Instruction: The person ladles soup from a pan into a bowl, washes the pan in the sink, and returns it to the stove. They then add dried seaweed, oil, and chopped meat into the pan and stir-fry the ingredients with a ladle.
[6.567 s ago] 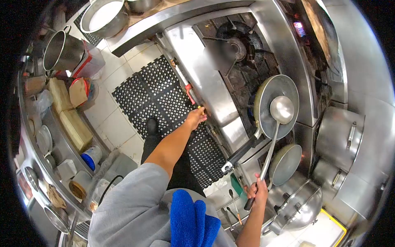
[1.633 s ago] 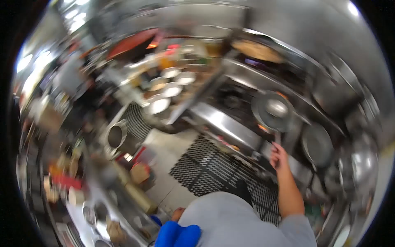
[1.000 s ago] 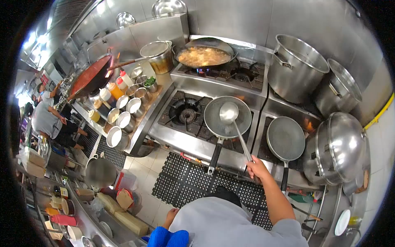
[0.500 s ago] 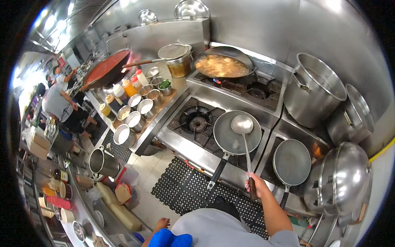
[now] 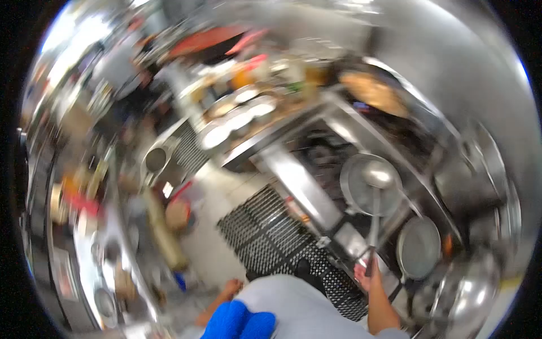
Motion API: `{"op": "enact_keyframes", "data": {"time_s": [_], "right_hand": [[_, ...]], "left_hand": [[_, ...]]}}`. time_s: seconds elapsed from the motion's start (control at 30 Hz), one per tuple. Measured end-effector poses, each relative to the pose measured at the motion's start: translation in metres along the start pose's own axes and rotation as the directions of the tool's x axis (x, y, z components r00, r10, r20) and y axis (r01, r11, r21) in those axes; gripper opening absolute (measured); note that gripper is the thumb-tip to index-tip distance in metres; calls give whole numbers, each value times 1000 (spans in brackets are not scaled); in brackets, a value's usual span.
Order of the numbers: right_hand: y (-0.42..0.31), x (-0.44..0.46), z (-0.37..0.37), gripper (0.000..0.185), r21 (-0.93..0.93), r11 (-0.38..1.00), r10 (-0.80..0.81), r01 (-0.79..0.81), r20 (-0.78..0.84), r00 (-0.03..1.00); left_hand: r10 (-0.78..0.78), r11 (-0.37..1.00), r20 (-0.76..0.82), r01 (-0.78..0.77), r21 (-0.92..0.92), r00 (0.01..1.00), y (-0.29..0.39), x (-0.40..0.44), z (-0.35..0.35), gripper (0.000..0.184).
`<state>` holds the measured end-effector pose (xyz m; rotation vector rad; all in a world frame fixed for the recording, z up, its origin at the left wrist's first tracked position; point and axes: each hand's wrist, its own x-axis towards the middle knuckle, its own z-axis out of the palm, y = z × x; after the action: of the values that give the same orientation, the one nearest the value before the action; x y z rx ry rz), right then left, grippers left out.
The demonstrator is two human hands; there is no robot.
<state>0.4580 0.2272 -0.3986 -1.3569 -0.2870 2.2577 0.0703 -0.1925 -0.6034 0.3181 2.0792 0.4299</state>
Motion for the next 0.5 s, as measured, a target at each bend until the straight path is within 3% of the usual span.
{"op": "enact_keyframes", "data": {"time_s": [0.03,0.07,0.1,0.13,0.17,0.2,0.23,0.3,0.37,0.43,0.5], "right_hand": [[16,13,-41,59,168,980,98,-108,66,993],[19,26,-71,54,-84,958,288,-276,218,933],[21,39,-103,49,-369,869,459,-329,356,814],[29,42,-91,47,-632,711,496,-309,138,858],[50,50,-73,45,-816,480,446,-321,-88,891],[68,58,-57,43,-914,253,369,-316,-211,905],[86,69,-41,42,-962,48,311,-268,-241,920],[116,100,-16,38,-945,-323,255,-51,-139,957],[139,138,3,35,-767,-609,271,203,39,962],[161,187,21,32,-537,-743,338,400,215,916],[189,267,25,30,-253,-771,440,584,451,776]], "left_hand": [[68,993,-1,-68,99,998,-7,-3,-10,65],[22,995,-43,-18,96,999,-6,-11,-24,68],[-15,995,0,15,99,1000,8,-31,-55,67],[-19,1000,-180,20,3,984,12,-51,-70,58],[115,993,-328,-98,69,938,-20,-33,-65,48],[14,994,-372,-53,-96,928,-28,-37,-76,42],[-69,990,-360,19,-139,930,-26,-48,-96,41],[-142,969,-378,50,-242,915,-42,-55,-115,40],[-207,936,-394,63,-347,895,-58,-69,-126,40],[-259,896,-391,69,-439,883,-77,-82,-124,40],[-302,862,-424,55,-503,854,-104,-92,-116,37]]}}
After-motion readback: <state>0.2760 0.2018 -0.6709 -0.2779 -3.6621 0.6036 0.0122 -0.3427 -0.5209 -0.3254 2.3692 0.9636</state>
